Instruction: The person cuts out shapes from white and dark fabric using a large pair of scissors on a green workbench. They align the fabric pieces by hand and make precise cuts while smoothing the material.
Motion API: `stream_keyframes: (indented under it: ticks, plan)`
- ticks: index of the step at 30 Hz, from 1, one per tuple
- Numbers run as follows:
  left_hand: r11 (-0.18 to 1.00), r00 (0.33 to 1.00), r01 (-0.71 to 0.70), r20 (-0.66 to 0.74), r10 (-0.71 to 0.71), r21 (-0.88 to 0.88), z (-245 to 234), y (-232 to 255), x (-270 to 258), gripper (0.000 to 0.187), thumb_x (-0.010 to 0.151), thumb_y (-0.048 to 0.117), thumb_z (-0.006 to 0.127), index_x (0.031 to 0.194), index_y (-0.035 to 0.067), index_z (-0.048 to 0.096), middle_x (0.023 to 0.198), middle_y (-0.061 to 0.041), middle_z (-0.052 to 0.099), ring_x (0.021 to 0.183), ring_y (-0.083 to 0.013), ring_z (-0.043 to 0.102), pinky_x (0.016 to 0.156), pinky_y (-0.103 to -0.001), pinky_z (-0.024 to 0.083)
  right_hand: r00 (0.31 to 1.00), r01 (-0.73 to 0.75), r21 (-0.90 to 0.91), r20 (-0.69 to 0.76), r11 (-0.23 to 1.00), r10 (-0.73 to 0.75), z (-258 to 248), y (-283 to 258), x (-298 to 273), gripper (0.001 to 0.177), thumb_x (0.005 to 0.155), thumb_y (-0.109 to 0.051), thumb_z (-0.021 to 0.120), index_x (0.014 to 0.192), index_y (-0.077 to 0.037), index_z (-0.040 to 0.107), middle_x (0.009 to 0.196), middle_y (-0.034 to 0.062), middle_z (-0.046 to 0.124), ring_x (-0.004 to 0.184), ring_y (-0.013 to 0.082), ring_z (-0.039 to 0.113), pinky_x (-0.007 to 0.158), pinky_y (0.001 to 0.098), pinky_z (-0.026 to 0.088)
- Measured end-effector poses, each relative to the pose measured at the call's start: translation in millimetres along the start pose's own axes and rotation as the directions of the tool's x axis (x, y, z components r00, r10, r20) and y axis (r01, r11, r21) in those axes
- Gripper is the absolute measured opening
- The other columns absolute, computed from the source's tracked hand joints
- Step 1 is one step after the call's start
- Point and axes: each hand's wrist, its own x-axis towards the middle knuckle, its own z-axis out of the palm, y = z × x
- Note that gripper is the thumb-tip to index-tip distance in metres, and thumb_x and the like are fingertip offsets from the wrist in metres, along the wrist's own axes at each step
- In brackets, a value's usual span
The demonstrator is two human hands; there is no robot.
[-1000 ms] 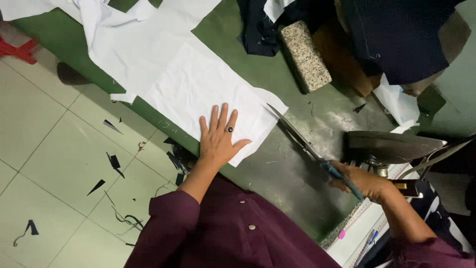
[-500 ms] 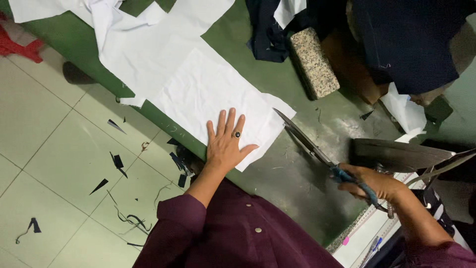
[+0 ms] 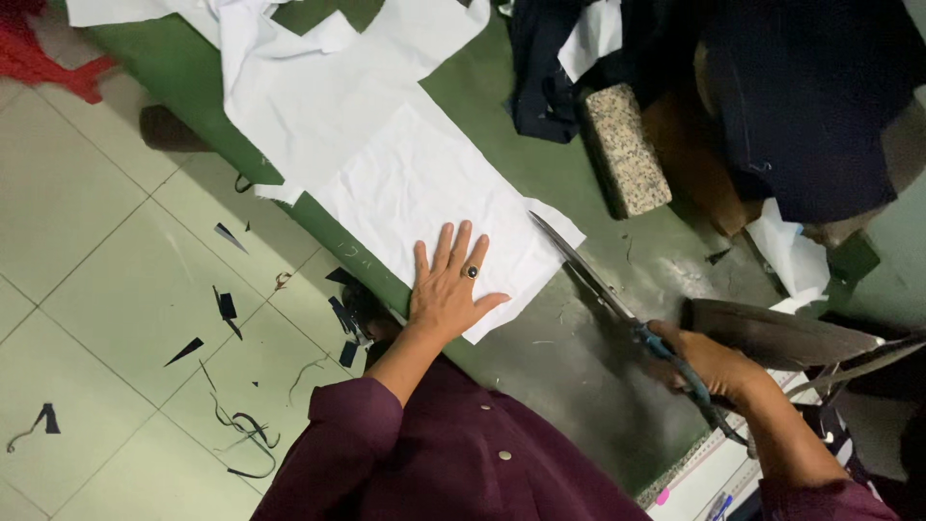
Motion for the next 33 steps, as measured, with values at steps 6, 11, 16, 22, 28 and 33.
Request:
stream_keyframes:
  ticks: [6, 11, 16, 22, 28, 33]
  plan:
    - [1.000, 0.998, -0.002, -0.057, 0.002, 0.003, 5, -1, -1, 0.102, 0.090, 0.083, 0.044, 0.166, 0.017, 0.024, 0.173, -0.016, 0.013, 0.160, -0.0370, 0.008, 0.120, -0.067, -0.001, 0.998, -0.056, 0.164, -0.017, 0.985, 0.059, -9, -37, 25, 0.076, 0.103, -0.060, 0.042, 0.119, 0.007, 0.075, 0.090, 0.0274, 0.071, 0.090, 0.0386, 0.065, 0.089, 0.0465, 0.047]
    - [1.000, 1.000, 0.002, -0.014, -0.002, -0.027, 2, -1, -1, 0.103, 0.089, 0.083, 0.044, 0.165, 0.016, 0.023, 0.173, -0.017, 0.011, 0.159, -0.0384, 0.008, 0.121, -0.069, 0.001, 0.988, 0.149, -0.070, 0.059, 0.986, -0.145, -19, -8, 40, 0.058, 0.097, -0.046, 0.050, 0.123, 0.004, 0.065, 0.092, 0.0217, 0.078, 0.096, 0.0296, 0.070, 0.089, 0.0351, 0.052]
    - [0.999, 1.000, 0.007, 0.027, -0.006, -0.042, -4, -1, -2, 0.102, 0.091, 0.082, 0.040, 0.166, 0.016, 0.021, 0.174, -0.017, 0.008, 0.160, -0.0378, 0.006, 0.121, -0.068, 0.000, 0.801, 0.575, -0.357, 0.062, 0.736, -0.595, -1, 98, 143, 0.080, 0.073, -0.045, 0.070, 0.145, -0.017, 0.050, 0.108, 0.0107, 0.078, 0.093, 0.0279, 0.076, 0.075, 0.0350, 0.061]
    - [1.000, 1.000, -0.003, 0.000, 0.003, -0.027, -3, 0, -2, 0.102, 0.091, 0.082, 0.041, 0.166, 0.015, 0.022, 0.173, -0.019, 0.011, 0.159, -0.0389, 0.007, 0.121, -0.068, 0.000, 0.636, 0.754, -0.102, 0.357, 0.648, -0.684, -26, 52, 133, 0.073, 0.094, -0.034, 0.060, 0.148, 0.010, 0.043, 0.105, 0.0127, 0.077, 0.104, 0.0144, 0.073, 0.091, 0.0203, 0.054]
    - [0.998, 1.000, 0.009, 0.023, -0.008, -0.059, -9, 1, -2, 0.102, 0.090, 0.082, 0.043, 0.165, 0.016, 0.024, 0.173, -0.018, 0.011, 0.159, -0.0387, 0.008, 0.121, -0.070, 0.005, 0.794, 0.581, -0.062, 0.260, 0.812, -0.549, -21, 36, 130, 0.074, 0.093, -0.044, 0.056, 0.147, 0.005, 0.048, 0.108, 0.0167, 0.076, 0.105, 0.0233, 0.072, 0.093, 0.0298, 0.053]
    - [0.998, 1.000, 0.001, -0.019, -0.003, -0.064, -8, 1, -3, 0.100, 0.090, 0.080, 0.046, 0.164, 0.015, 0.027, 0.172, -0.017, 0.016, 0.159, -0.0388, 0.012, 0.122, -0.069, 0.009, 0.931, 0.338, 0.031, 0.137, 0.941, -0.339, -14, 15, 126, 0.077, 0.093, -0.056, 0.052, 0.145, 0.000, 0.054, 0.112, 0.0217, 0.074, 0.107, 0.0340, 0.070, 0.094, 0.0413, 0.051]
